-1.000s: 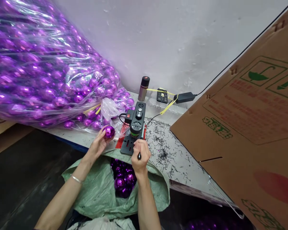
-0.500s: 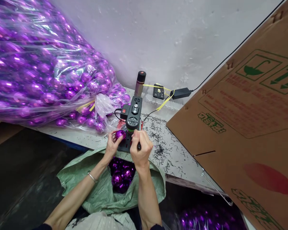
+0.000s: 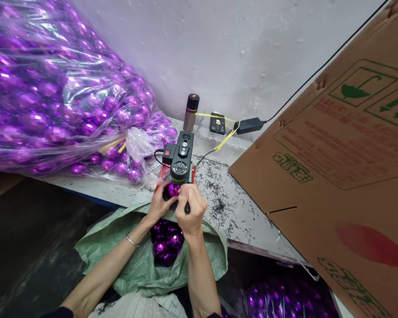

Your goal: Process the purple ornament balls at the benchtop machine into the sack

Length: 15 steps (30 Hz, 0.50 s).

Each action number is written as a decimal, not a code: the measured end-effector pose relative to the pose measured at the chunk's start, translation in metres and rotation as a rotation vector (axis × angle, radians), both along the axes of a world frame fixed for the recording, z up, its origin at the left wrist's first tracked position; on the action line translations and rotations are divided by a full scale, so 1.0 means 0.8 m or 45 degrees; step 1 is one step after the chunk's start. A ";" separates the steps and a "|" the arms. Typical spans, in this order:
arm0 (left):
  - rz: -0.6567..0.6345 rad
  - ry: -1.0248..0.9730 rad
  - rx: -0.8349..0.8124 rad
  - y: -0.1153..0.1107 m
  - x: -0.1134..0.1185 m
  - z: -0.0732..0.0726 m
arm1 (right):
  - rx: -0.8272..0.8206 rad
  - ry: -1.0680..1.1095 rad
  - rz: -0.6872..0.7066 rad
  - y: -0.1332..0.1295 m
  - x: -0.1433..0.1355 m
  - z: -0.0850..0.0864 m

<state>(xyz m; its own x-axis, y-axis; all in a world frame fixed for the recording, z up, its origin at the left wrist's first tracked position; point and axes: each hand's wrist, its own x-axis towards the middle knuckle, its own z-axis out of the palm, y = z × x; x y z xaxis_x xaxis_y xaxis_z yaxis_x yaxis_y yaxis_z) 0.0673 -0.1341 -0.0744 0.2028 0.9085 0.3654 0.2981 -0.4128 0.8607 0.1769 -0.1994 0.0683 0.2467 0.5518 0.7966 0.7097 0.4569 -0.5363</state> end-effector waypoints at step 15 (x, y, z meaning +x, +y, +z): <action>-0.140 0.087 -0.003 0.008 0.001 0.014 | 0.018 -0.016 -0.001 -0.002 -0.001 -0.003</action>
